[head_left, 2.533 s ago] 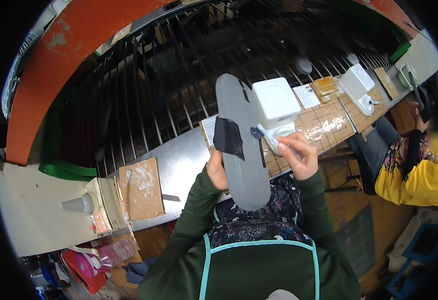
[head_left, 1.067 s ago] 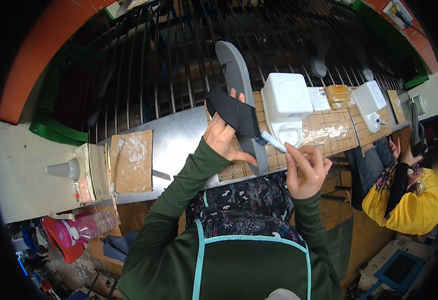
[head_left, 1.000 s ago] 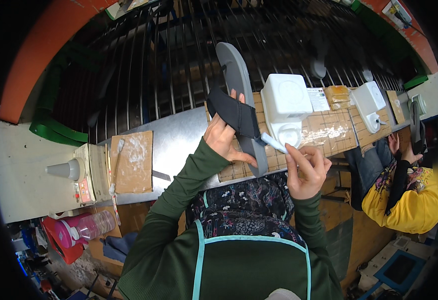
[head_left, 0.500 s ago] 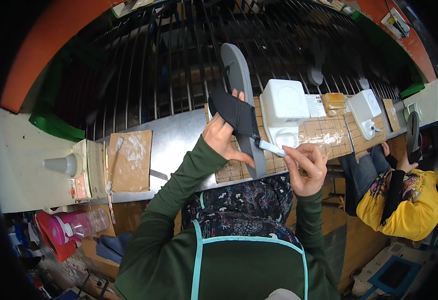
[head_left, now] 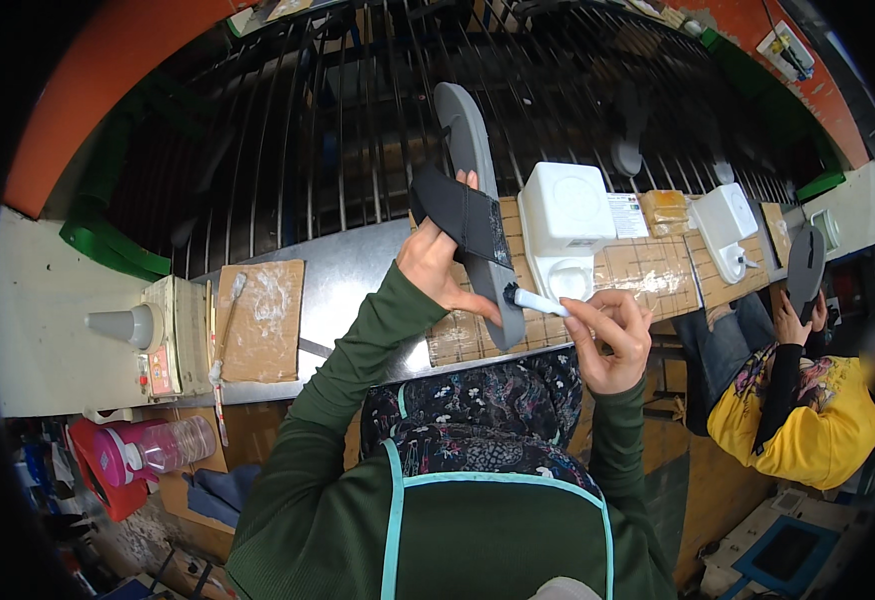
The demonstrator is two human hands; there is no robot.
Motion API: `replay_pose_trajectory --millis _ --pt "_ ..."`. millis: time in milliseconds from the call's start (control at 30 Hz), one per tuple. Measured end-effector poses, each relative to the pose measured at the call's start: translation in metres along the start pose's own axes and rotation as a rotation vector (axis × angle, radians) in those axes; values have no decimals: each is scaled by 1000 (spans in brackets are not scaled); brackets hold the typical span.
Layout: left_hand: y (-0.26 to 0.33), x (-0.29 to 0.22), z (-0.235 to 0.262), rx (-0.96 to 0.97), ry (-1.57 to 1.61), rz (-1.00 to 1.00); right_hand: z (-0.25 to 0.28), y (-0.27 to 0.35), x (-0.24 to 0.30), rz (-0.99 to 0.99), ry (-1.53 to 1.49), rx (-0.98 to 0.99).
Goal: The person paints the sole of a grey slipper with a small brush, repeatedly dipping the brush into a white container to reload paint. The slipper is rotated and repositioned to cover different areas of the sole. The person places the slipper on a conveyor belt at the end.
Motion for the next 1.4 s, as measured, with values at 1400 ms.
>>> replay_pose_trajectory --millis 1400 --pt "-4 4 4 73 99 -22 6 -15 4 126 45 10"
Point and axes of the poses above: each hand's wrist, its own y-axis away from the middle knuckle, its own z-axis out of the back of the hand, x = y × z, the point moved 3 cm from there along -y, towards the middle knuckle, and after that the axes turned 1 degree about z, right-handed, at the moved point
